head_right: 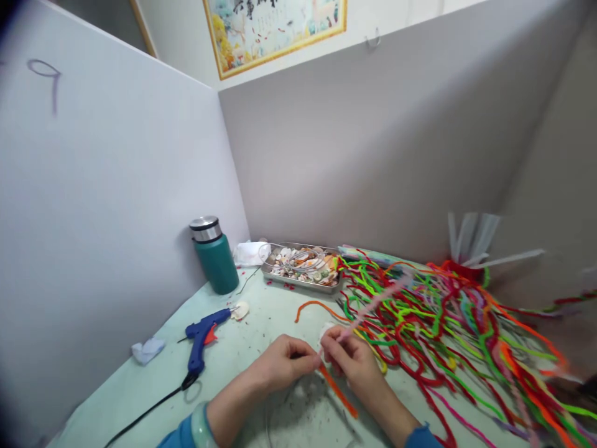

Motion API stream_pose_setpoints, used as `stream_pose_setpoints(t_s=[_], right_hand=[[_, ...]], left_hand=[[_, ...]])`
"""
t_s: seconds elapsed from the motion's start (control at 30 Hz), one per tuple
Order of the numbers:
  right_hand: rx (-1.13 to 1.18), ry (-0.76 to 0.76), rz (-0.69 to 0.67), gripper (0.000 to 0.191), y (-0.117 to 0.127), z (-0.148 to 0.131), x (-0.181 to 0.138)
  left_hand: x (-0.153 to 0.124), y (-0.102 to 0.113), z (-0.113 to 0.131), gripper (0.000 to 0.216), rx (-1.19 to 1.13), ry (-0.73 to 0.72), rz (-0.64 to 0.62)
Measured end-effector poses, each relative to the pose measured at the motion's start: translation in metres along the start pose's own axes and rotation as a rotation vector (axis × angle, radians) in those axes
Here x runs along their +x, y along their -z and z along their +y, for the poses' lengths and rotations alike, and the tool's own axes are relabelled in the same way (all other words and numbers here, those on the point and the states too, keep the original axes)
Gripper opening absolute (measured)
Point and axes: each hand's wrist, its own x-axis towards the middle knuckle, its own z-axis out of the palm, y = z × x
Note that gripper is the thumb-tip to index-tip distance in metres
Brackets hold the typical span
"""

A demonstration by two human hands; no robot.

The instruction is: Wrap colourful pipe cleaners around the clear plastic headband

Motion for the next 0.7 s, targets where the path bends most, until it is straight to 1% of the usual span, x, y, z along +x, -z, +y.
stream_pose_setpoints(t_s=[0.1,0.23,0.3,0.4,0.5,0.57,0.63,0.7], right_hand=[[-0.072,-0.033,-0.069,0.037,-0.001,0.002,0.001],[-0.109,0.007,-0.053,0.039,0.000,0.008,0.001],[-0.117,0.020,-0.031,0.040,0.001,0.010,0.000],[-0.082,-0.001,-0.008,0.038,0.001,0.011,-0.001],[-0.055,-0.017,-0.005,0.038,-0.002,0.012,0.000],[-0.033,-0.019,-0.007,0.037,-0.004,0.013,0.000],[-0.032,-0.013,-0.020,0.036,-0.004,0.009,-0.001],[-0.093,0.020,-0.070,0.029,0.000,0.000,-0.003]], left_hand=[[-0.001,-0.001,-0.003,0.039,0.028,0.040,0.029],[0.001,-0.002,-0.008,0.037,0.027,0.052,0.053],[0.002,-0.002,-0.006,0.034,-0.023,0.045,0.051],[0.000,-0.001,0.002,0.032,-0.120,0.073,0.064],[-0.001,0.002,0.009,0.031,-0.188,0.116,0.068],[-0.001,0.003,0.010,0.031,-0.233,0.106,0.052],[0.000,0.003,0.010,0.030,-0.285,0.085,0.032],[0.000,0.004,0.008,0.027,-0.333,0.080,0.006]])
